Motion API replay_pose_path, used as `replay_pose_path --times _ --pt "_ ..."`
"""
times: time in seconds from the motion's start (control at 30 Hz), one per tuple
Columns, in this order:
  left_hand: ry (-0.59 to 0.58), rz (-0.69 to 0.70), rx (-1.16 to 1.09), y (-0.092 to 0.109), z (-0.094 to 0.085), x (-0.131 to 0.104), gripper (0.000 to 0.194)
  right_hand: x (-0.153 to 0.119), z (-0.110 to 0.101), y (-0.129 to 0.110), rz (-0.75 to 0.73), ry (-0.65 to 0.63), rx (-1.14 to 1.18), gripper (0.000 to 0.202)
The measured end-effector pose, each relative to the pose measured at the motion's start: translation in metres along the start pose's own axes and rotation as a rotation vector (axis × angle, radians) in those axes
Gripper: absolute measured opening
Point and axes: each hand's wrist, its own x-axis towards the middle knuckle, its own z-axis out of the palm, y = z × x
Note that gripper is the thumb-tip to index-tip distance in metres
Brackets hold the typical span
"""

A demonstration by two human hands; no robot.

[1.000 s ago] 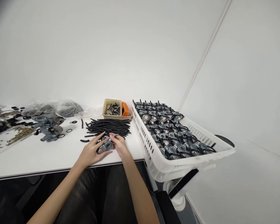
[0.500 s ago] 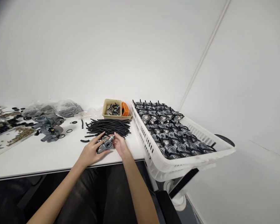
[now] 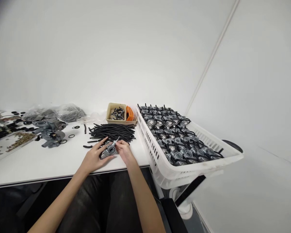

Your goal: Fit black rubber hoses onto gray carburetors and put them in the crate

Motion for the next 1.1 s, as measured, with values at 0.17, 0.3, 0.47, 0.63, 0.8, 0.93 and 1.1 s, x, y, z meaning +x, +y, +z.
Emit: replay_pose_path --times 0.17,0.3,0.47,0.63,0.8,0.93,1.1 --pt "-0.005 0.000 -0.018 -0.0017 0.0008 -0.0008 0.057 -0.0003 0.0005 0.0014 -0.011 -0.012 -0.043 0.034" --pt "-0.018 0.032 -0.012 -0.0010 0.0005 -0.0007 0.057 -0.0022 0.0023 0.0004 -0.003 -0.023 -0.083 0.040" --pt "-0.010 0.057 -0.012 0.0002 0.0003 -0.0006 0.057 -0.0031 0.0046 -0.0001 -0.015 -0.015 -0.098 0.038" --pt "-0.012 0.063 -0.011 0.0005 -0.0001 -0.0003 0.057 -0.0041 0.0060 0.0005 -0.034 -0.004 -0.096 0.032" --pt "-0.015 0.043 -0.010 0.0009 -0.0010 0.0000 0.057 -0.0038 0.0046 -0.0014 -0.017 0.006 -0.079 0.035" --pt "-0.007 0.032 -0.016 -0.0001 -0.0004 -0.0008 0.057 -0.0012 0.0020 -0.0021 0.064 0.039 -0.003 0.028" --pt "0.007 0.017 -0.020 -0.0022 0.0012 -0.0018 0.055 0.0002 -0.0002 -0.0008 0.052 0.038 0.021 0.011"
